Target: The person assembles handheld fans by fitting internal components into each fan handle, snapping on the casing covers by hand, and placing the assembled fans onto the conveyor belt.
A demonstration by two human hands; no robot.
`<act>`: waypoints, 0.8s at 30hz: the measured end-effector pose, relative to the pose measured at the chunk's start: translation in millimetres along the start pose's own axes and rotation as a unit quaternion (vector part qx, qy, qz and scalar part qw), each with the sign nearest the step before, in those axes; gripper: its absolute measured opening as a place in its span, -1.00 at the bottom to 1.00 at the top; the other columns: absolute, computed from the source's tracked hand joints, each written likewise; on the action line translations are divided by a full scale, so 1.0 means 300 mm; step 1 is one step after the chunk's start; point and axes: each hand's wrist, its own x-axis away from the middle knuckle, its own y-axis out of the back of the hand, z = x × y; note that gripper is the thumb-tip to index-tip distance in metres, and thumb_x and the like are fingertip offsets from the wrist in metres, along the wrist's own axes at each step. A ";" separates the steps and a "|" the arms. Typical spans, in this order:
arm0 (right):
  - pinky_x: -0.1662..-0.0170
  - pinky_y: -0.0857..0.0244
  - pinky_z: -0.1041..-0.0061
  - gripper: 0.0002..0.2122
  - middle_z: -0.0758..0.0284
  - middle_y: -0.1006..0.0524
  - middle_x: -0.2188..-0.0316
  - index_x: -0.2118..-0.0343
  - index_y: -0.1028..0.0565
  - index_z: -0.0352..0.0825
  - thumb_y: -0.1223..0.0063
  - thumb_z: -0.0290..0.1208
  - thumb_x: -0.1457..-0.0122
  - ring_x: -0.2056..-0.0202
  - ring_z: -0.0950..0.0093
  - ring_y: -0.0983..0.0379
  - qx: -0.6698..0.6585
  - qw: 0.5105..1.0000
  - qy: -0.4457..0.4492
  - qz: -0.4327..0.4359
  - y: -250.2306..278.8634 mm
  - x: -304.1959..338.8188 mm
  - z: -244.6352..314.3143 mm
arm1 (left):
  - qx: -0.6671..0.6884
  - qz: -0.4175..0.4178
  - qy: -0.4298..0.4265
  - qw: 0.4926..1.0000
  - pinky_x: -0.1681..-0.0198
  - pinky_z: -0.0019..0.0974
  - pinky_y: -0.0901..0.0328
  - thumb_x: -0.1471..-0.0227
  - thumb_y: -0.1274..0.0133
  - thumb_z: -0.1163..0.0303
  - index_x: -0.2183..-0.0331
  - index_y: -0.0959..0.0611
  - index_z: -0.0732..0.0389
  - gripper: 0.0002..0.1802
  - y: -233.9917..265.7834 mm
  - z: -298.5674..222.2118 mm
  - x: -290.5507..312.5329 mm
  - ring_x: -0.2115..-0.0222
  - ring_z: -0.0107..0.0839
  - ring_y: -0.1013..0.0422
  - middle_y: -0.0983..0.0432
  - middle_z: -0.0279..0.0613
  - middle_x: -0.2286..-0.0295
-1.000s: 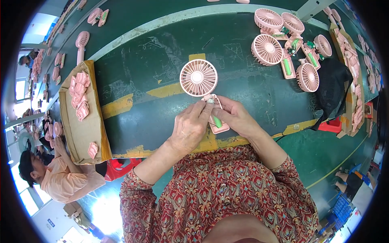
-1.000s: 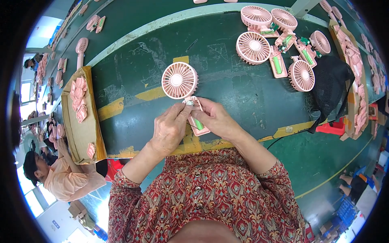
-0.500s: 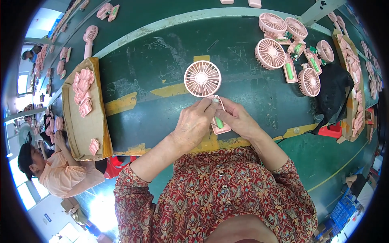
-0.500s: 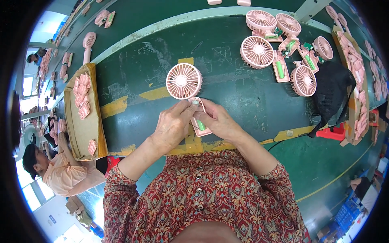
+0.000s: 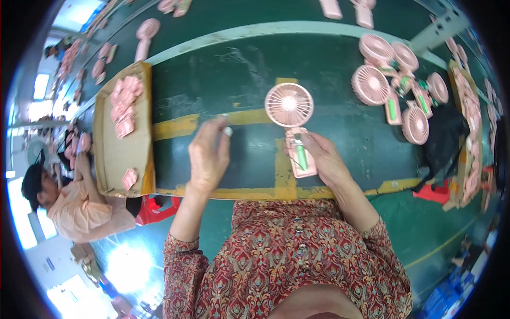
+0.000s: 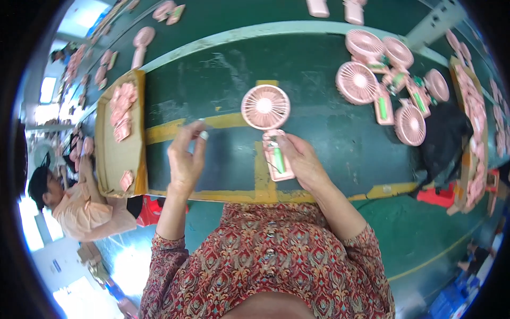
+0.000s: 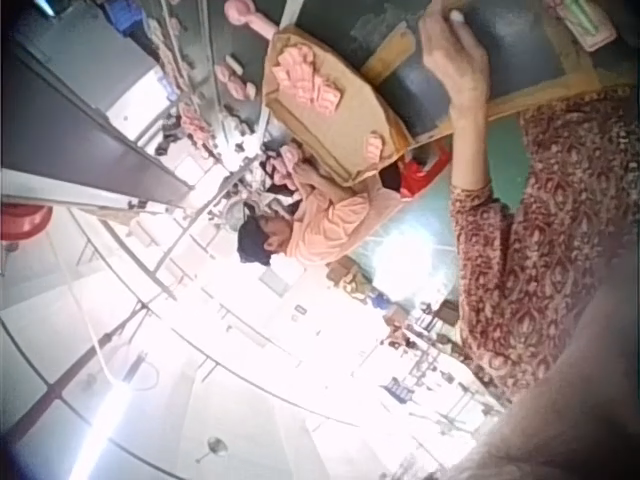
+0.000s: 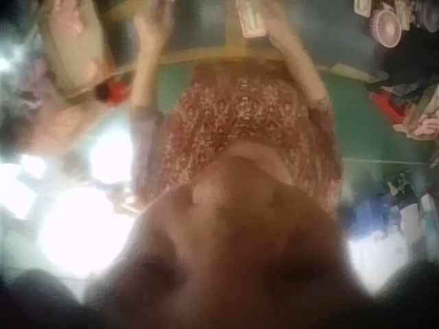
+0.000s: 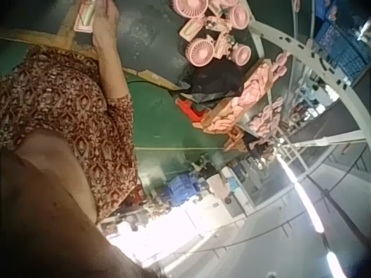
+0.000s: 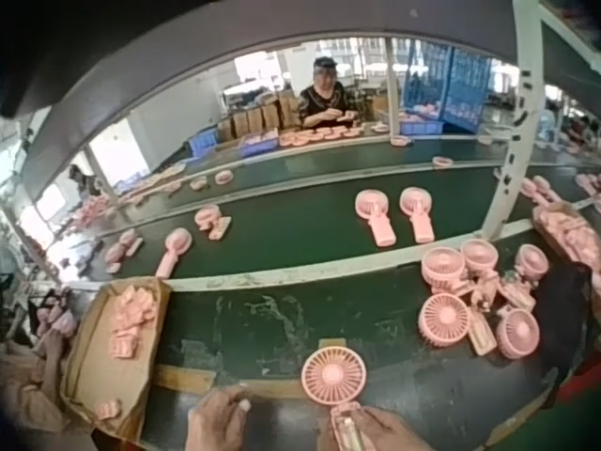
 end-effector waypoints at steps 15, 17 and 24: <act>0.12 -0.37 0.47 -0.67 0.12 -0.49 0.23 0.08 -0.32 -0.52 0.22 -0.31 -0.26 0.21 0.37 -0.48 0.000 0.999 0.015 -0.033 0.009 0.046 0.002 | -0.485 0.050 0.171 0.856 0.22 -0.09 -0.30 0.05 0.09 0.45 0.34 -0.51 0.17 -0.84 0.400 0.806 -0.117 0.26 -0.11 -0.40 -0.46 -0.04 0.31; 0.09 -0.37 0.44 -0.65 0.09 -0.48 0.20 0.07 -0.31 -0.54 0.20 -0.32 -0.25 0.19 0.34 -0.47 -0.009 0.999 0.019 -0.034 0.018 0.037 -0.006 | -0.525 0.041 0.123 0.841 0.30 -0.09 -0.31 -0.02 0.16 0.36 0.29 -0.47 0.16 -0.81 0.396 0.925 -0.093 0.31 -0.12 -0.42 -0.47 -0.04 0.38; 0.04 -0.32 0.48 -0.64 0.11 -0.47 0.16 0.04 -0.29 -0.54 0.22 -0.32 -0.26 0.13 0.38 -0.45 -0.035 0.999 0.005 -0.022 -0.015 0.001 0.005 | -0.411 -0.124 0.143 0.892 0.41 -0.06 -0.33 -0.06 0.06 0.23 0.08 -0.45 0.16 -0.62 0.536 0.723 -0.152 0.45 0.00 -0.47 -0.49 0.15 0.45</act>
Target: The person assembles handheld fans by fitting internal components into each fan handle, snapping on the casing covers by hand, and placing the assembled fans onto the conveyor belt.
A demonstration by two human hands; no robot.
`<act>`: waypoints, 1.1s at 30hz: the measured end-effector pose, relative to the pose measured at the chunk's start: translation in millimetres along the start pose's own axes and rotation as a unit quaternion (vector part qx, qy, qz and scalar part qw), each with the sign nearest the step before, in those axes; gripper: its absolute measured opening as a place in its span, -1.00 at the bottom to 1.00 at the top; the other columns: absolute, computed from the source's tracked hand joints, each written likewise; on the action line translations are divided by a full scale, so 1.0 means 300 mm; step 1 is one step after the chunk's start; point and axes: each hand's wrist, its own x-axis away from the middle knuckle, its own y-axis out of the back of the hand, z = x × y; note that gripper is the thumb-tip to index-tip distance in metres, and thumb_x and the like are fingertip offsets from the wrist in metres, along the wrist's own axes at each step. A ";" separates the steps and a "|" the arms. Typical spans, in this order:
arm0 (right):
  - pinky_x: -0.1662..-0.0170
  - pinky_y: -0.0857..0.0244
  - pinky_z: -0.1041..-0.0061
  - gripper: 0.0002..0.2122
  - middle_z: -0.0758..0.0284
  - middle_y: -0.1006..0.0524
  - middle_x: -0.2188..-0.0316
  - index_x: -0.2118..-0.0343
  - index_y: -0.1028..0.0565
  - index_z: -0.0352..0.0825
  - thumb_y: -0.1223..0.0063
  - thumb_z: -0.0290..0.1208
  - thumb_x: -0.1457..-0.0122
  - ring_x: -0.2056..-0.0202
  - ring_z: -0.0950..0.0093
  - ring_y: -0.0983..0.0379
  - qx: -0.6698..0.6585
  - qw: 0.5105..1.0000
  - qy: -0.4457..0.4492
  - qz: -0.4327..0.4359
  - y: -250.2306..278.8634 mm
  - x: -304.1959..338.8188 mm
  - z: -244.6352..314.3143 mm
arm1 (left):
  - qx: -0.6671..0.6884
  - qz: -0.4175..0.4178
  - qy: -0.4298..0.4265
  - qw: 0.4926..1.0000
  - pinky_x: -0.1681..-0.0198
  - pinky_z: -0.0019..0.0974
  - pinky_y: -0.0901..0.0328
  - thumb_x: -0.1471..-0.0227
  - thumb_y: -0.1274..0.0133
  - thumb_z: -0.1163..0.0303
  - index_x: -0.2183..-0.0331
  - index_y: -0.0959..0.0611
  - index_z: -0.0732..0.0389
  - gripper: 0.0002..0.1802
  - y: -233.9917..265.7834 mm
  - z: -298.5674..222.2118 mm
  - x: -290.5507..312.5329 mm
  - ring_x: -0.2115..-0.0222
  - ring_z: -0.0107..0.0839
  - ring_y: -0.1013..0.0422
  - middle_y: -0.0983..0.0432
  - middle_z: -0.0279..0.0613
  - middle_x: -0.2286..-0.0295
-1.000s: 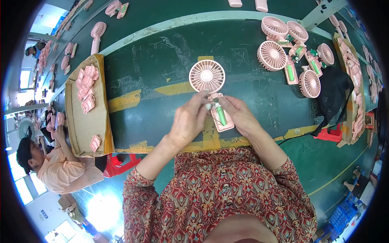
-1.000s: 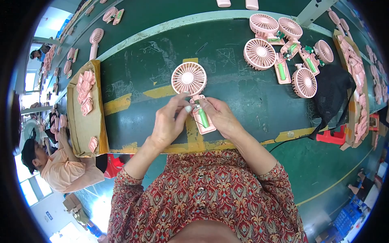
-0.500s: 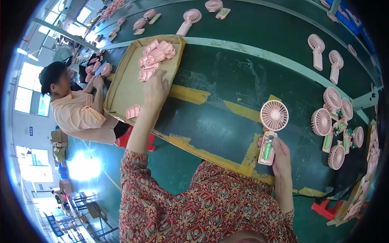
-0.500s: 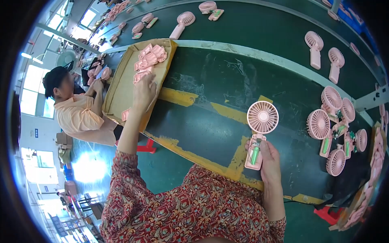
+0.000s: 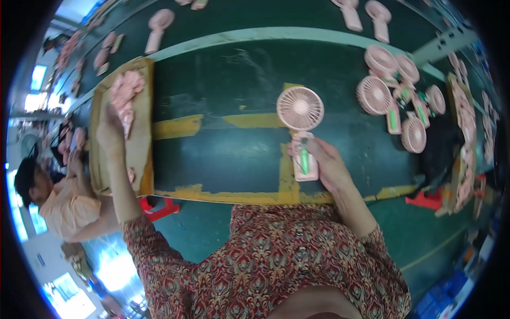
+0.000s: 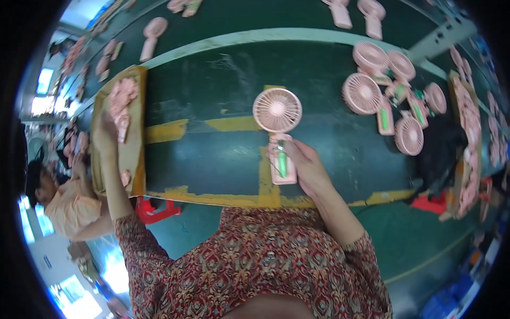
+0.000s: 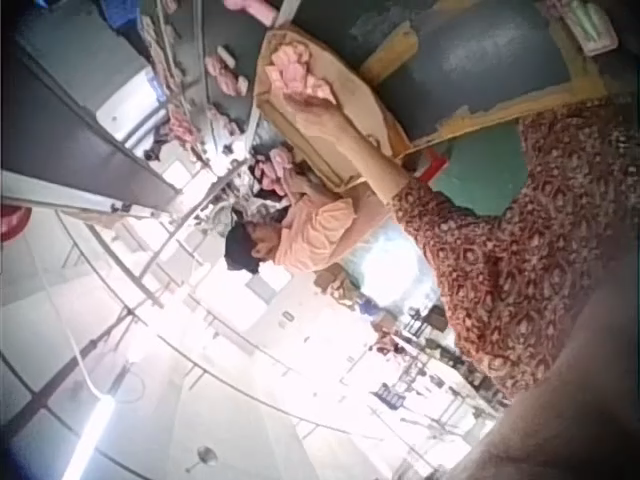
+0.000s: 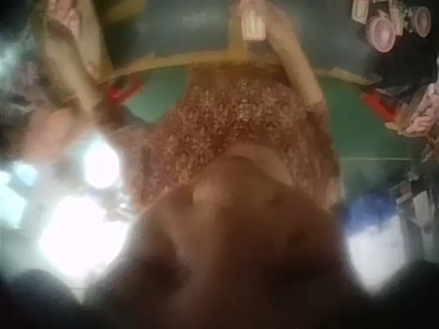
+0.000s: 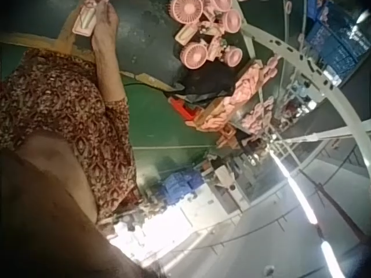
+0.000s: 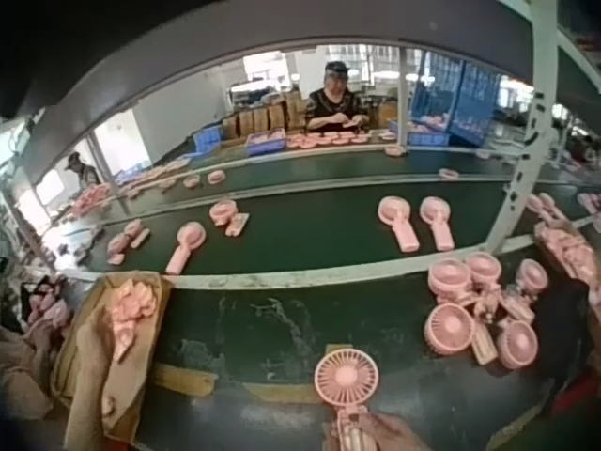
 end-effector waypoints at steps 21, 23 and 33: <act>0.20 -0.35 0.64 -0.69 0.32 -0.48 0.27 0.10 -0.35 -0.44 0.23 -0.28 -0.27 0.28 0.62 -0.43 -0.043 0.999 0.023 -0.018 -0.014 0.012 -0.030 | 0.288 0.287 -0.240 0.881 0.15 -0.15 -0.27 0.26 -0.21 0.41 0.13 -0.45 0.30 -0.44 0.226 -0.847 0.488 0.22 -0.10 -0.33 -0.37 -0.03 0.25; 0.20 -0.35 0.64 -0.69 0.33 -0.48 0.27 0.10 -0.35 -0.44 0.22 -0.27 -0.27 0.28 0.63 -0.42 -0.044 0.998 0.029 -0.020 -0.013 0.010 -0.040 | 0.271 0.347 -0.193 0.877 0.24 -0.19 -0.32 0.25 -0.20 0.38 0.21 -0.47 0.34 -0.51 0.248 -0.860 0.483 0.35 -0.13 -0.41 -0.45 -0.02 0.35; 0.15 -0.30 0.64 -0.65 0.37 -0.44 0.22 0.02 -0.31 -0.43 0.21 -0.25 -0.27 0.23 0.66 -0.37 -0.039 0.997 0.061 -0.021 -0.017 0.022 -0.038 | 0.435 0.414 -0.094 0.794 0.37 -0.19 -0.40 0.15 -0.11 0.32 0.06 -0.31 0.41 -0.38 0.358 -0.977 0.584 0.47 -0.09 -0.51 -0.52 0.12 0.47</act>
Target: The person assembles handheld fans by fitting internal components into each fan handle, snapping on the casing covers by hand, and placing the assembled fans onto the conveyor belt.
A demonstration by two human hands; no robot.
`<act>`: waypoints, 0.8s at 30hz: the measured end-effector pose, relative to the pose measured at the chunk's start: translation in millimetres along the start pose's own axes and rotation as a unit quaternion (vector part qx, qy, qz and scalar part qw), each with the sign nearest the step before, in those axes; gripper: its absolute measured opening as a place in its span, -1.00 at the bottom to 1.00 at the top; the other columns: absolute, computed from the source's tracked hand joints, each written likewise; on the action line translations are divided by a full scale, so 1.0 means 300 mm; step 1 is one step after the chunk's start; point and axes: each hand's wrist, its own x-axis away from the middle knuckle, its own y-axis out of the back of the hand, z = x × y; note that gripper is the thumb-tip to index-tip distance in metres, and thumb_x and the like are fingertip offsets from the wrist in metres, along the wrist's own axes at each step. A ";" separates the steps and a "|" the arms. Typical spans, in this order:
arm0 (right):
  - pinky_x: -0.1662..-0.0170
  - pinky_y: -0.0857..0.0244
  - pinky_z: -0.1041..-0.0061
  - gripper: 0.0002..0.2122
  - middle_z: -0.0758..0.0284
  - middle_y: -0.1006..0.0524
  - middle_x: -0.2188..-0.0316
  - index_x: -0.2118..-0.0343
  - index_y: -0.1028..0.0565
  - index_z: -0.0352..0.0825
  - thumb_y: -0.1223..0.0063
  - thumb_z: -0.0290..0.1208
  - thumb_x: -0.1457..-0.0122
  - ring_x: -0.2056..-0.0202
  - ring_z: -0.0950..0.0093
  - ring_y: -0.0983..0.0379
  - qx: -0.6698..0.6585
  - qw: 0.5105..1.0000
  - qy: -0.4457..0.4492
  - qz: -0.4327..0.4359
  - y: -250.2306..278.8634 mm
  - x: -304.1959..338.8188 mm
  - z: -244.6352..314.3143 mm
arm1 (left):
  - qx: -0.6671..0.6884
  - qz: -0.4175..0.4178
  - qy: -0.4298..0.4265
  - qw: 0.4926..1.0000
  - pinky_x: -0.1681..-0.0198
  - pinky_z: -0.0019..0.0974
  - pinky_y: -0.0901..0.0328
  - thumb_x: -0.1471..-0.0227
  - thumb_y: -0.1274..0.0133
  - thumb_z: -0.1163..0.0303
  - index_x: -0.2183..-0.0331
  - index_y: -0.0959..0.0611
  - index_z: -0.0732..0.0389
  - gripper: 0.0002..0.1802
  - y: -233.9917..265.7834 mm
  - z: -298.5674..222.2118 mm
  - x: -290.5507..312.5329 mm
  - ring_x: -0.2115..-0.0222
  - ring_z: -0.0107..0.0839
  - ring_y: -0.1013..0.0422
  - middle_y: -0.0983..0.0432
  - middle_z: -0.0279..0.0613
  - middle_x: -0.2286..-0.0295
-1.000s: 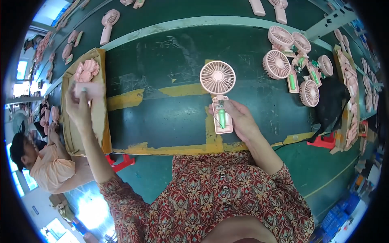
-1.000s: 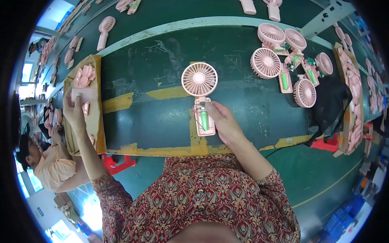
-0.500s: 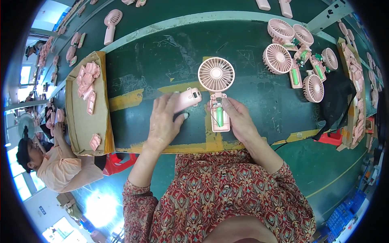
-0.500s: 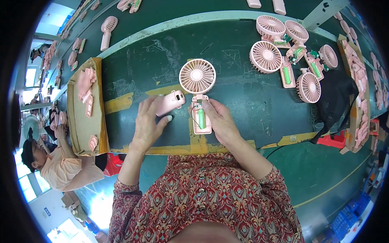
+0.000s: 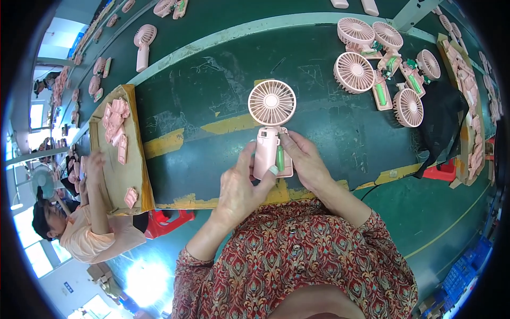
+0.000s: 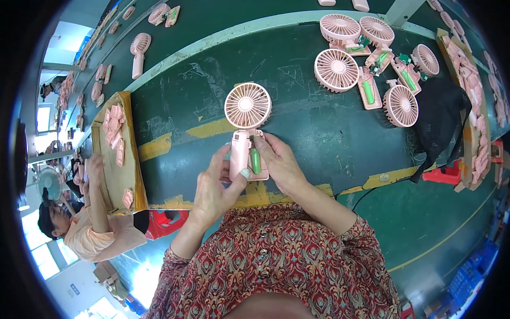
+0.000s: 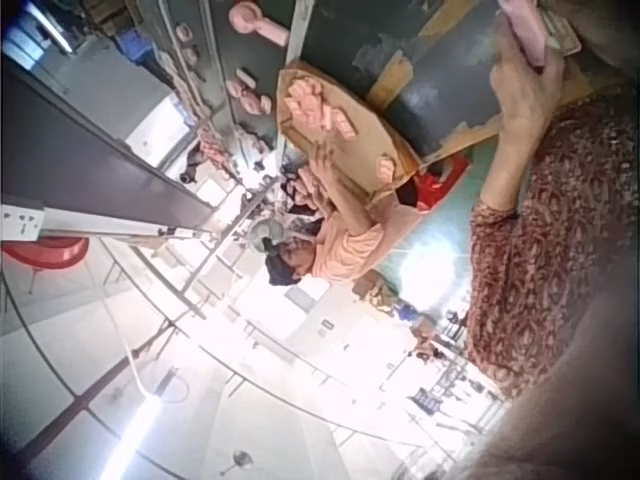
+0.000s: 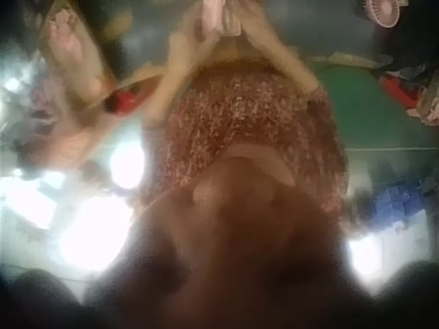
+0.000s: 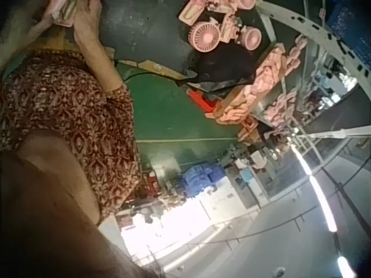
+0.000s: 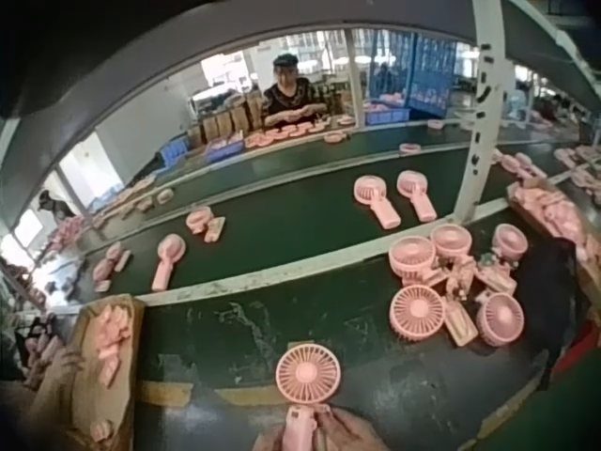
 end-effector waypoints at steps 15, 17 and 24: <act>0.09 -0.26 0.64 -0.66 0.37 -0.39 0.12 -0.06 -0.25 -0.37 0.29 -0.31 -0.30 0.15 0.65 -0.32 0.011 1.000 -0.010 0.016 -0.017 0.022 0.020 | -0.089 -0.031 -0.064 0.993 0.48 -0.13 -0.39 0.15 -0.09 0.29 0.00 -0.31 0.45 -0.31 -0.051 -0.001 0.003 0.53 -0.01 -0.50 -0.50 0.24 0.47; 0.12 -0.27 0.65 -0.66 0.38 -0.39 0.13 -0.07 -0.25 -0.37 0.29 -0.31 -0.30 0.17 0.66 -0.33 0.009 1.000 -0.014 0.009 -0.018 0.025 0.025 | -0.094 -0.034 -0.068 0.993 0.49 -0.13 -0.39 0.15 -0.10 0.29 0.01 -0.32 0.45 -0.32 -0.051 -0.001 0.003 0.54 -0.02 -0.50 -0.50 0.24 0.47; 0.14 -0.23 0.63 -0.60 0.36 -0.35 0.09 -0.15 -0.14 -0.37 0.27 -0.39 -0.27 0.15 0.62 -0.29 0.020 0.995 -0.047 0.082 0.020 0.024 0.023 | -0.107 -0.039 -0.095 0.989 0.57 -0.17 -0.38 0.16 -0.12 0.26 0.06 -0.36 0.54 -0.32 -0.045 -0.006 0.006 0.62 -0.05 -0.49 -0.50 0.19 0.56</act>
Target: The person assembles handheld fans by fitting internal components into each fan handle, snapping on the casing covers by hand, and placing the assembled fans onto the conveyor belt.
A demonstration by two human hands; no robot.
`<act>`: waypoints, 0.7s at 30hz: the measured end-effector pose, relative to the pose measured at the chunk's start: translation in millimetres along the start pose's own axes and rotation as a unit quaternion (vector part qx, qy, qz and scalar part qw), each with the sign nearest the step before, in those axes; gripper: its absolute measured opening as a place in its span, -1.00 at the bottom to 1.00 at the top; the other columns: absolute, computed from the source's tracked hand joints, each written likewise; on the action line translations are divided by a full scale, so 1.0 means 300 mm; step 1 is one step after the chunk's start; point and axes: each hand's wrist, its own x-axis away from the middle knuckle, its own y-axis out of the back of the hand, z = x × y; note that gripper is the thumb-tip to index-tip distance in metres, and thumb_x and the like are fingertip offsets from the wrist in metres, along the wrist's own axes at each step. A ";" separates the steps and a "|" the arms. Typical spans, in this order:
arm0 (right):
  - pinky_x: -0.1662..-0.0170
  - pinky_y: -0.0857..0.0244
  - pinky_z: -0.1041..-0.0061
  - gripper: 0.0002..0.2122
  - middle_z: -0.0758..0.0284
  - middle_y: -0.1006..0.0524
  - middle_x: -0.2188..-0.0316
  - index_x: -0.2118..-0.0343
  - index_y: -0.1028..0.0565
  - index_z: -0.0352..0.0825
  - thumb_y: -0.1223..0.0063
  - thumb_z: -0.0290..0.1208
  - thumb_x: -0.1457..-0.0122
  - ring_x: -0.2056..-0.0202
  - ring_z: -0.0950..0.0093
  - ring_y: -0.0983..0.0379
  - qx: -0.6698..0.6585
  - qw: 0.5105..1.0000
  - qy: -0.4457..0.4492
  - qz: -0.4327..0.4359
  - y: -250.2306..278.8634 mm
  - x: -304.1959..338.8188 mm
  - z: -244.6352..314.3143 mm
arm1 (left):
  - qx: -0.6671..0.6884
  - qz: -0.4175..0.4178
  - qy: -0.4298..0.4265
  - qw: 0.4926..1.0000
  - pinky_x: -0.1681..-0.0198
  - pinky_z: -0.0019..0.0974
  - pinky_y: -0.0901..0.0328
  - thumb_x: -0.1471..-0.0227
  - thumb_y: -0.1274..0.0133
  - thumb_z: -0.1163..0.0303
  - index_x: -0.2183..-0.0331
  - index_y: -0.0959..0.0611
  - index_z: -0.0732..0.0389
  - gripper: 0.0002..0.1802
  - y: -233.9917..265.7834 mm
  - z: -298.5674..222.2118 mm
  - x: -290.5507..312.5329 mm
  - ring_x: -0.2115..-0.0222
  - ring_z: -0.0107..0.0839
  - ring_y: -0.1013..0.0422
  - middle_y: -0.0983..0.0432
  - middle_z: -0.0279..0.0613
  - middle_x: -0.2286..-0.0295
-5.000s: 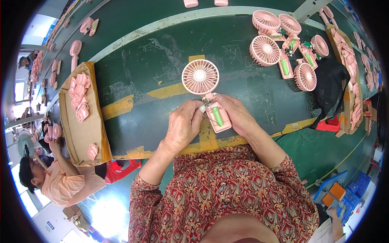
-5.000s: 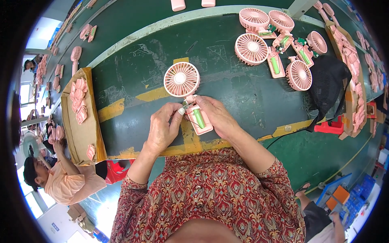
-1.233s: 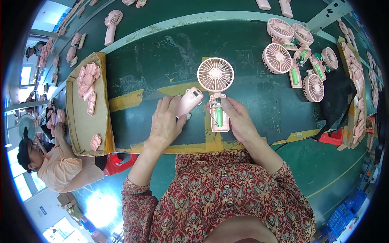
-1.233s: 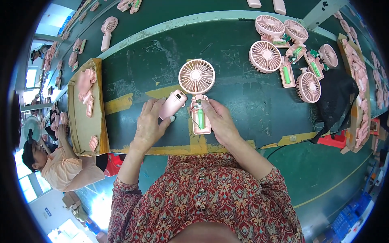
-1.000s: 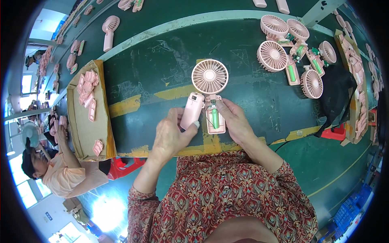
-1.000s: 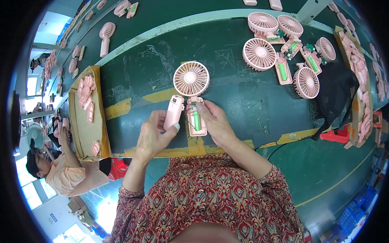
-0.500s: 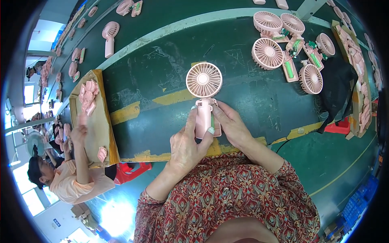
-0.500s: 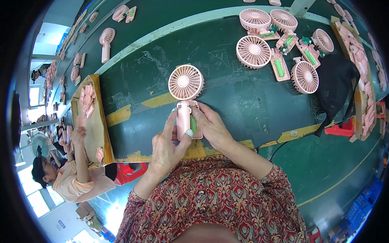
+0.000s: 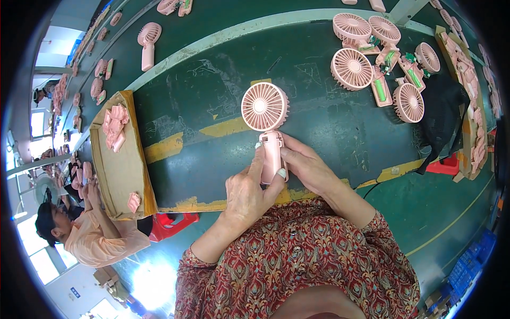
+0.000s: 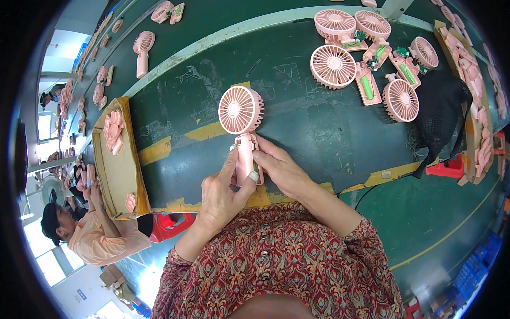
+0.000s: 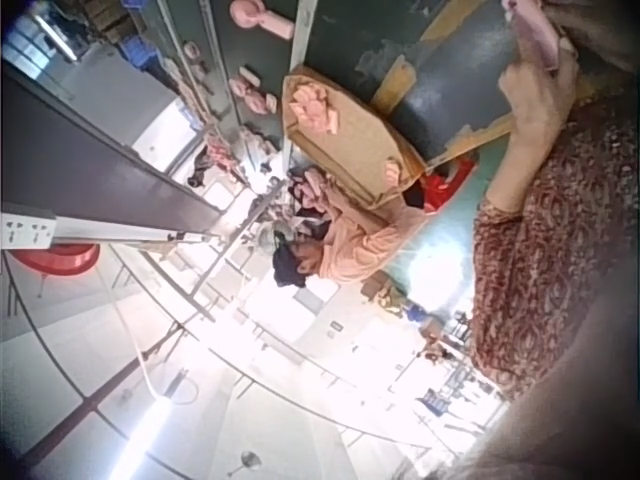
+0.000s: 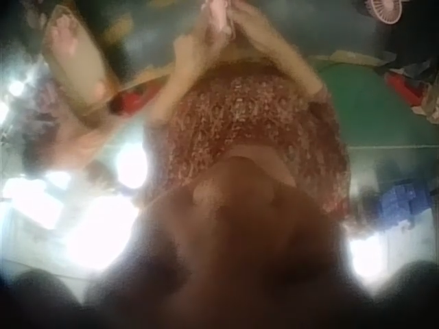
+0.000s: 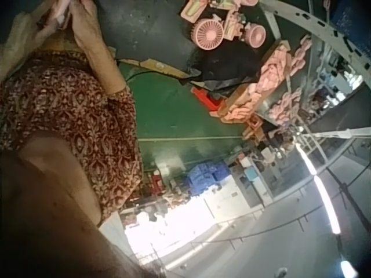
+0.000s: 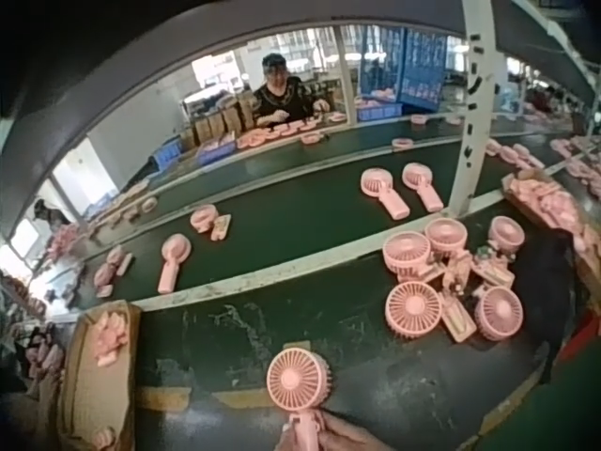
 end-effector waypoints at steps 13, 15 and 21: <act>-0.09 -0.06 0.53 -0.48 0.30 -0.26 -0.01 -0.15 -0.09 -0.42 0.27 -0.61 -0.05 -0.03 0.53 -0.20 0.011 0.998 -0.009 0.061 -0.013 0.011 0.039 | -0.023 0.014 -0.025 0.999 0.56 -0.23 -0.37 0.19 -0.16 0.32 0.06 -0.35 0.59 -0.30 0.001 0.012 0.016 0.62 -0.12 -0.50 -0.49 0.18 0.60; -0.10 -0.06 0.51 -0.48 0.30 -0.26 -0.01 -0.15 -0.09 -0.43 0.27 -0.60 -0.05 -0.03 0.52 -0.19 0.011 0.998 -0.009 0.064 -0.013 0.014 0.045 | -0.021 0.009 -0.037 0.999 0.58 -0.23 -0.37 0.19 -0.17 0.31 0.07 -0.35 0.58 -0.30 -0.004 0.022 0.020 0.63 -0.12 -0.50 -0.49 0.16 0.61; -0.14 -0.04 0.44 -0.47 0.26 -0.24 -0.06 -0.17 -0.04 -0.44 0.25 -0.54 -0.08 -0.07 0.47 -0.18 -0.022 0.998 -0.021 0.059 -0.021 0.021 0.046 | -0.022 0.010 -0.069 0.997 0.66 -0.14 -0.33 0.17 -0.16 0.27 0.08 -0.34 0.55 -0.31 -0.012 0.048 0.025 0.69 -0.06 -0.44 -0.48 0.09 0.62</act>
